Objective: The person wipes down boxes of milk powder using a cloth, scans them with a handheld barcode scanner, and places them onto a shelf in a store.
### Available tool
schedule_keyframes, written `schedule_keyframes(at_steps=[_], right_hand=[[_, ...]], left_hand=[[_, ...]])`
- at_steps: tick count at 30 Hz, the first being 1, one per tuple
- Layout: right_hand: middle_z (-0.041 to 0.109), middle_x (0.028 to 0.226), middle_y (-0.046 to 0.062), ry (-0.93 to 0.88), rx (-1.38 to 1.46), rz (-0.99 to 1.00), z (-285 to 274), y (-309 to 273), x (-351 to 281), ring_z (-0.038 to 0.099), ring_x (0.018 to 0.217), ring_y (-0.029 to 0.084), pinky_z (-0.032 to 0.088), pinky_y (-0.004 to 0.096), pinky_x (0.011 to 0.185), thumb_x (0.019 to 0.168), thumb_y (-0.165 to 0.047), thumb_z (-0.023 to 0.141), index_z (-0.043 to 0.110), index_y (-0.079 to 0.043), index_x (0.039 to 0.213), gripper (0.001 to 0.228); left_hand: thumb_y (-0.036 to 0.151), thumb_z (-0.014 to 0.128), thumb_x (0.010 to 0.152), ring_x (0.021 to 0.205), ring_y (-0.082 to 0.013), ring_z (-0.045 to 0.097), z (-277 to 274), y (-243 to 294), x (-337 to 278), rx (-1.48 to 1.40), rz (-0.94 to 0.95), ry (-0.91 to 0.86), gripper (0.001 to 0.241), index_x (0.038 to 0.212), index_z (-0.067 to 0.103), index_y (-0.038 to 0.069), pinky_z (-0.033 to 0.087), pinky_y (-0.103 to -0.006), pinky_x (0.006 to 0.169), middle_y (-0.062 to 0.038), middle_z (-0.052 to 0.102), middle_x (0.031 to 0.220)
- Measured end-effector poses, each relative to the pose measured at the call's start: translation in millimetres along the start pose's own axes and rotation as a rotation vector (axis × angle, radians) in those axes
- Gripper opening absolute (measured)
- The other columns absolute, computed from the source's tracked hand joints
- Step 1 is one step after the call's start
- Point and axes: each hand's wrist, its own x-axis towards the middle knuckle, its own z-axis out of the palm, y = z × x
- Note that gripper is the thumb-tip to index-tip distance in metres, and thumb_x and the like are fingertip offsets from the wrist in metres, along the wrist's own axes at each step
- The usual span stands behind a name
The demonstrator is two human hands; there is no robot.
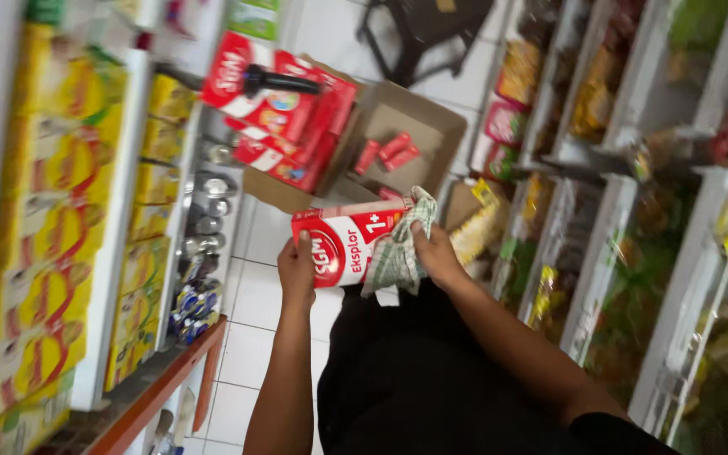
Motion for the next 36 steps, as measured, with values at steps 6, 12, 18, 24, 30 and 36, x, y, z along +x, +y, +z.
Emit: schedule_keyframes(at_steps=[6, 12, 18, 24, 30, 36], right_hand=[[0.074, 0.106, 0.007, 0.259, 0.257, 0.098, -83, 71, 35, 0.068, 0.091, 0.015, 0.056, 0.032, 0.081, 0.103, -0.028, 0.055, 0.063, 0.0, 0.126, 0.038], [0.068, 0.107, 0.01, 0.5, -0.05, 0.102, -144, 157, 139, 0.064, 0.091, 0.018, 0.054, 0.037, 0.076, 0.087, -0.02, 0.076, 0.048, 0.0, 0.134, 0.058], [0.073, 0.101, 0.01, 0.461, -0.355, 0.427, -183, 241, 212, 0.066, 0.088, 0.015, 0.054, 0.033, 0.08, 0.094, -0.032, 0.077, 0.067, 0.002, 0.116, 0.042], [0.071, 0.102, 0.007, 0.522, -0.047, 0.378, -199, 310, 205, 0.062, 0.086, 0.014, 0.052, 0.033, 0.076, 0.095, -0.029, 0.07, 0.07, 0.001, 0.116, 0.037], [0.072, 0.101, 0.006, 0.466, -0.196, 0.571, -210, 346, 201, 0.065, 0.088, 0.013, 0.053, 0.031, 0.08, 0.097, -0.032, 0.072, 0.068, 0.001, 0.116, 0.038], [0.073, 0.1, 0.01, 0.467, -0.194, 0.601, -199, 362, 221, 0.062, 0.085, 0.016, 0.052, 0.033, 0.078, 0.095, -0.033, 0.071, 0.071, 0.003, 0.116, 0.042]], left_hand=[[0.038, 0.063, 0.107, 0.07, -0.0114, 0.054, 44, -84, 81, 0.369, -0.009, -0.042, 0.049, 0.098, 0.073, -0.009, 0.048, -0.033, 0.063, -0.009, 0.065, 0.081], [0.068, 0.026, 0.098, 0.082, -0.0168, 0.075, 66, -159, 155, -0.046, -0.496, -0.04, 0.082, 0.113, 0.07, -0.001, 0.061, -0.0322, 0.077, -0.008, 0.079, 0.094], [0.059, 0.046, 0.097, 0.075, -0.0159, 0.067, 80, -262, 228, 0.255, -0.546, 0.043, 0.065, 0.11, 0.068, -0.001, 0.055, -0.0321, 0.067, -0.008, 0.072, 0.092], [0.024, 0.089, 0.082, 0.07, -0.0133, 0.061, 129, -306, 301, 0.354, -0.246, 0.103, 0.038, 0.103, 0.069, -0.001, 0.05, -0.0301, 0.06, -0.008, 0.072, 0.089], [0.025, 0.085, 0.088, 0.104, -0.0249, 0.068, 204, -317, 341, 0.428, 0.159, 0.147, 0.053, 0.126, 0.059, 0.0, 0.055, -0.0366, 0.092, -0.012, 0.069, 0.117], [0.005, 0.084, 0.076, 0.113, -0.041, 0.057, 252, -287, 391, 0.781, 0.608, 0.019, 0.052, 0.119, 0.057, -0.001, 0.046, -0.0492, 0.101, -0.021, 0.06, 0.115]])
